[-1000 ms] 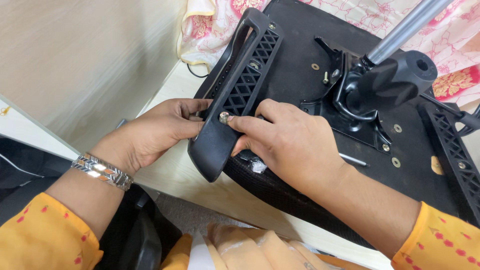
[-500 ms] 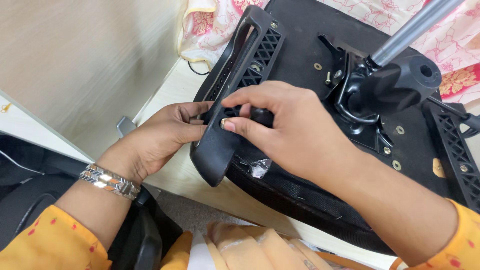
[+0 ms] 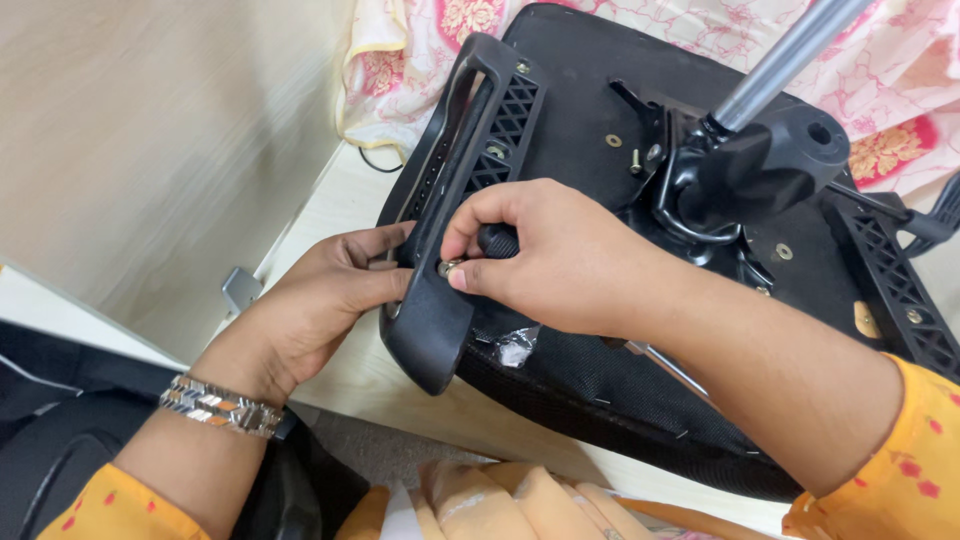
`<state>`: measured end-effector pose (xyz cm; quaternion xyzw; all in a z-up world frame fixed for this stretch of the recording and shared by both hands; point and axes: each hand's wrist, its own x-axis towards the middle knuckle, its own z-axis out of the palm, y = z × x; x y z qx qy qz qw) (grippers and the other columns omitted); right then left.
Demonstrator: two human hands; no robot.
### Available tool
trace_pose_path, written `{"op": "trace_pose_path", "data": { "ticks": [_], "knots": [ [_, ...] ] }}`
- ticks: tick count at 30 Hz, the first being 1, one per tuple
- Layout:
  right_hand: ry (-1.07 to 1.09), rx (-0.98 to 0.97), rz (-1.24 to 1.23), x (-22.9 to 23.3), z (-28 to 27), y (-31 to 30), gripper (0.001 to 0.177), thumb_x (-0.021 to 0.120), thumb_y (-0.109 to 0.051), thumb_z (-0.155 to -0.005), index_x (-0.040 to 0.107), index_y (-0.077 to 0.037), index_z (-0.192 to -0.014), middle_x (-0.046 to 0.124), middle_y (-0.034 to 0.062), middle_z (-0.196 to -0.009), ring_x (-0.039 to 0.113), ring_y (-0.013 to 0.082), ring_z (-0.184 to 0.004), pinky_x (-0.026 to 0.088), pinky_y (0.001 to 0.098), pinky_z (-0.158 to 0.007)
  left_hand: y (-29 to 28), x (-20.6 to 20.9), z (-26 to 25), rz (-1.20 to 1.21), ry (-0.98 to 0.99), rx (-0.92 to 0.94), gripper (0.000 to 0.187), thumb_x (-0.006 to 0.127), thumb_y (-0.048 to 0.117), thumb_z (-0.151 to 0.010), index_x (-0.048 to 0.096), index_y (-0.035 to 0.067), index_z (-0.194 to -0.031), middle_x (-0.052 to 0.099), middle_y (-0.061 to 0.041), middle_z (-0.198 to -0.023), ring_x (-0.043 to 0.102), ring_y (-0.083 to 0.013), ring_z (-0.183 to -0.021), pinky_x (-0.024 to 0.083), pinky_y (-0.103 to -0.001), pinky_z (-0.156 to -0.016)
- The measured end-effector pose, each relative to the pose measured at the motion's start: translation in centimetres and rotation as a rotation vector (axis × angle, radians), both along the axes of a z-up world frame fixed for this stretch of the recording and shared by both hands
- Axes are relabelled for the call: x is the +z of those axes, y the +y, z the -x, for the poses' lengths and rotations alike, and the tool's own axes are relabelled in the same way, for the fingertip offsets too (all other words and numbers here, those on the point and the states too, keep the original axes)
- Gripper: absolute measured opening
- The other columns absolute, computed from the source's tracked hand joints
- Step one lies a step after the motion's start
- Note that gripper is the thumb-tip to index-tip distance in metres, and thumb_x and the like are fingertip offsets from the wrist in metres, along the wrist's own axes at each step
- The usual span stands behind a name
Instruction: The person uses a screwdriver to tighten screws on the underside of an office chair, securing the armrests to the seat base. They work on both sides, aligning the armrests and fastening them with multiple screws.
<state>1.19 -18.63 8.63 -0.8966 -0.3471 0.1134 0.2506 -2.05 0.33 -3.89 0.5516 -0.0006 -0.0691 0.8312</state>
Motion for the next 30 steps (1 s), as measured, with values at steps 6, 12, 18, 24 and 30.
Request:
{"op": "trace_pose_path", "data": {
  "ticks": [6,12,18,24,30],
  "knots": [
    [-0.026,0.055,-0.021,0.5,-0.4,0.7,0.015,0.083,-0.023,-0.078,0.078,-0.011,-0.086,0.074,-0.0017,-0.074,0.071,0.0105,-0.070,0.055,0.0284,-0.068,-0.2,-0.3,0.3,0.005,0.027,0.021,0.058,0.068,0.006,-0.084,0.061,-0.002,-0.141,0.077,-0.009,-0.107,0.071,-0.0106,-0.094,0.054,-0.026,-0.091],
    [0.197,-0.221,0.141,1.2,-0.3,0.7,0.014,0.084,-0.026,-0.079,0.078,-0.014,-0.083,0.055,0.0040,-0.048,0.050,0.0136,-0.035,0.042,0.0301,-0.032,0.0,-0.8,0.1,0.024,0.023,0.031,0.061,0.068,0.005,-0.083,0.059,-0.004,-0.143,0.077,-0.007,-0.106,0.069,-0.0106,-0.095,0.052,-0.028,-0.092],
    [-0.058,0.057,0.010,0.6,-0.5,0.5,0.016,0.086,-0.025,-0.078,0.080,-0.013,-0.086,0.078,0.0018,-0.077,0.071,0.0160,-0.074,0.057,0.0331,-0.066,0.0,-1.1,0.1,0.060,0.041,0.026,0.070,0.070,0.003,-0.081,0.051,-0.003,-0.149,0.077,-0.009,-0.109,0.070,-0.0124,-0.096,0.052,-0.028,-0.092],
    [-0.006,-0.189,0.132,0.3,0.2,0.7,0.022,0.084,-0.030,-0.076,0.076,-0.017,-0.091,0.077,0.0074,-0.082,0.075,0.0237,-0.079,0.056,0.0375,-0.073,-0.1,-1.2,0.1,0.055,0.050,0.030,0.076,0.072,0.002,-0.080,0.048,-0.001,-0.151,0.078,-0.010,-0.110,0.071,-0.0115,-0.097,0.052,-0.027,-0.091],
    [-0.029,-0.126,0.074,0.2,0.2,0.9,0.021,0.083,-0.025,-0.072,0.071,-0.010,-0.079,0.076,0.0081,-0.085,0.075,0.0270,-0.084,0.055,0.0398,-0.074,-0.4,-1.7,0.0,0.075,0.050,0.049,0.076,0.071,0.003,-0.083,0.045,0.000,-0.155,0.078,-0.013,-0.107,0.071,-0.0127,-0.096,0.053,-0.027,-0.089]
  ]
}}
